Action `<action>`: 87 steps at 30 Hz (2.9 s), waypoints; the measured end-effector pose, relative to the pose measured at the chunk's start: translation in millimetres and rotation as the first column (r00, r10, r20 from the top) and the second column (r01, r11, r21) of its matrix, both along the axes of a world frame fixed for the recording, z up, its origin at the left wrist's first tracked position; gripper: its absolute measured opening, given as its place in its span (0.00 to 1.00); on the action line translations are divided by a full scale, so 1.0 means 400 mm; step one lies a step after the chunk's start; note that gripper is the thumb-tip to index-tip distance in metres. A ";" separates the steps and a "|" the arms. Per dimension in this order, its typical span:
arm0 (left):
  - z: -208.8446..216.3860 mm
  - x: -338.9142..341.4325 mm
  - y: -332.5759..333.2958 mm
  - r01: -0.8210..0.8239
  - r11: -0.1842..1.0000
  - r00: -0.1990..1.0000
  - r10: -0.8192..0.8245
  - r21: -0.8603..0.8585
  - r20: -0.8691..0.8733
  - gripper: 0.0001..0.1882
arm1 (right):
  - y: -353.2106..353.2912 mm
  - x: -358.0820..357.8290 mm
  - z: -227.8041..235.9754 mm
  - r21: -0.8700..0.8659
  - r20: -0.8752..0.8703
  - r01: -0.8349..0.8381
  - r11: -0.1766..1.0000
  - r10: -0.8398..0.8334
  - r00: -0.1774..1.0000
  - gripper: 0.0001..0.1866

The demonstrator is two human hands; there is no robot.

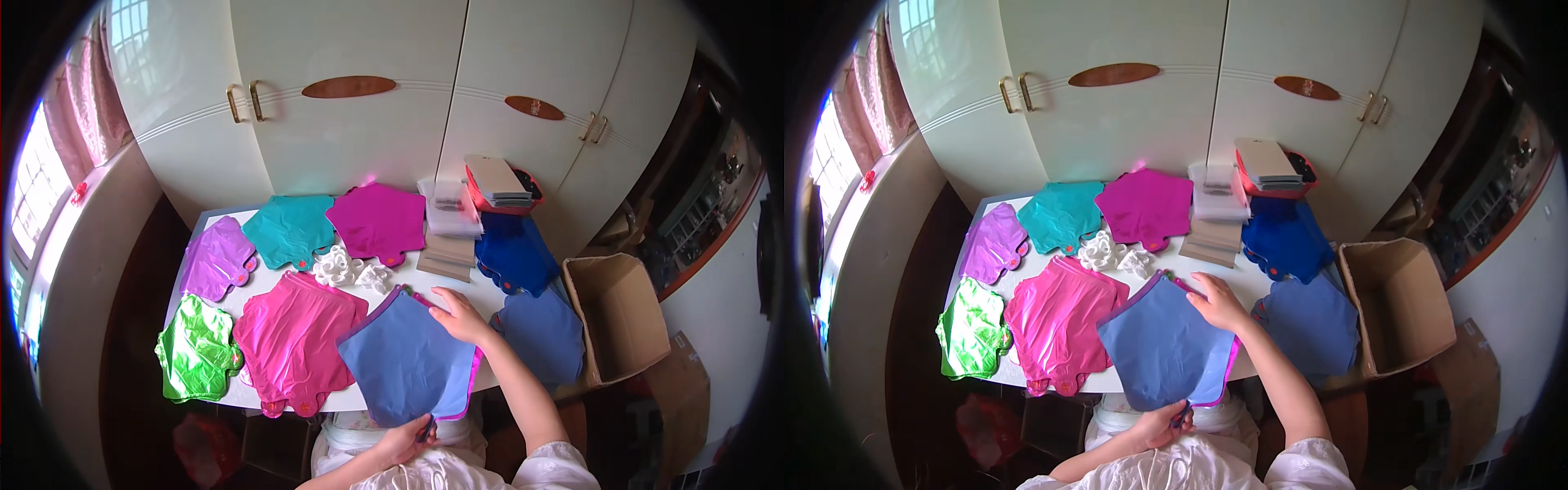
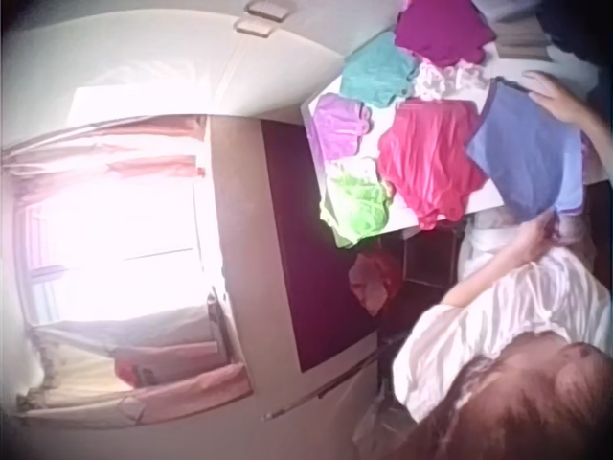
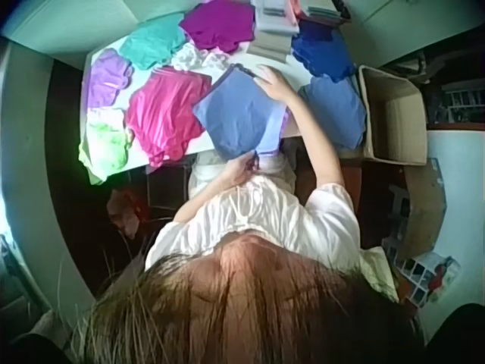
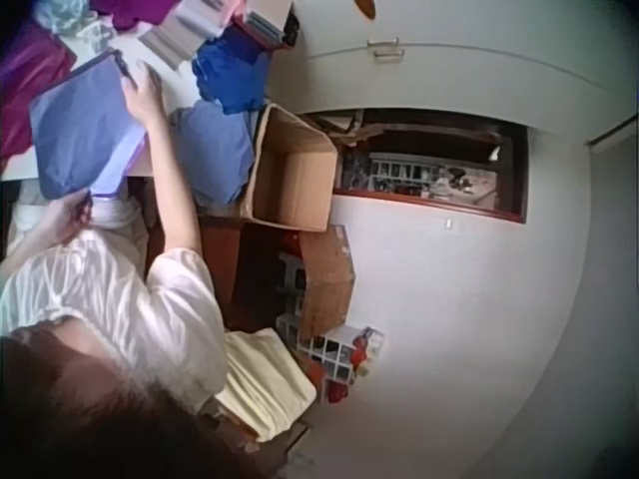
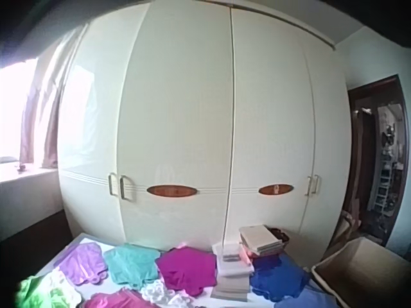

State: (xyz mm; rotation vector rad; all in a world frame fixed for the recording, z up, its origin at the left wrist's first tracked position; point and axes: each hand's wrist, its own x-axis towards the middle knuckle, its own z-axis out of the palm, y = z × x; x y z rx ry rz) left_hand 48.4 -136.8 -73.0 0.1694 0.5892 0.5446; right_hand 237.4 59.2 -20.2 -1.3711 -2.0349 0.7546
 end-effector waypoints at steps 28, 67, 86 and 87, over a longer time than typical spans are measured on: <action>-0.037 -0.039 -0.030 0.025 0.953 0.988 0.023 -0.301 0.154 0.22 | 0.161 -0.113 0.064 -0.333 0.494 0.148 0.931 0.038 0.869 0.16; 0.039 -0.041 0.025 -0.021 0.952 0.995 0.049 -0.306 0.086 0.27 | 0.129 -0.098 0.034 -0.037 0.403 -0.061 0.997 0.070 0.913 0.13; 0.051 0.011 0.064 -0.036 0.933 0.992 0.077 -0.358 0.102 0.12 | -0.071 -0.105 0.068 0.262 0.372 -0.243 0.934 0.135 0.918 0.17; 0.049 0.015 0.064 -0.039 0.934 0.993 0.076 -0.355 0.093 0.12 | -0.097 -0.106 0.063 0.255 0.420 -0.304 0.918 0.178 0.890 0.19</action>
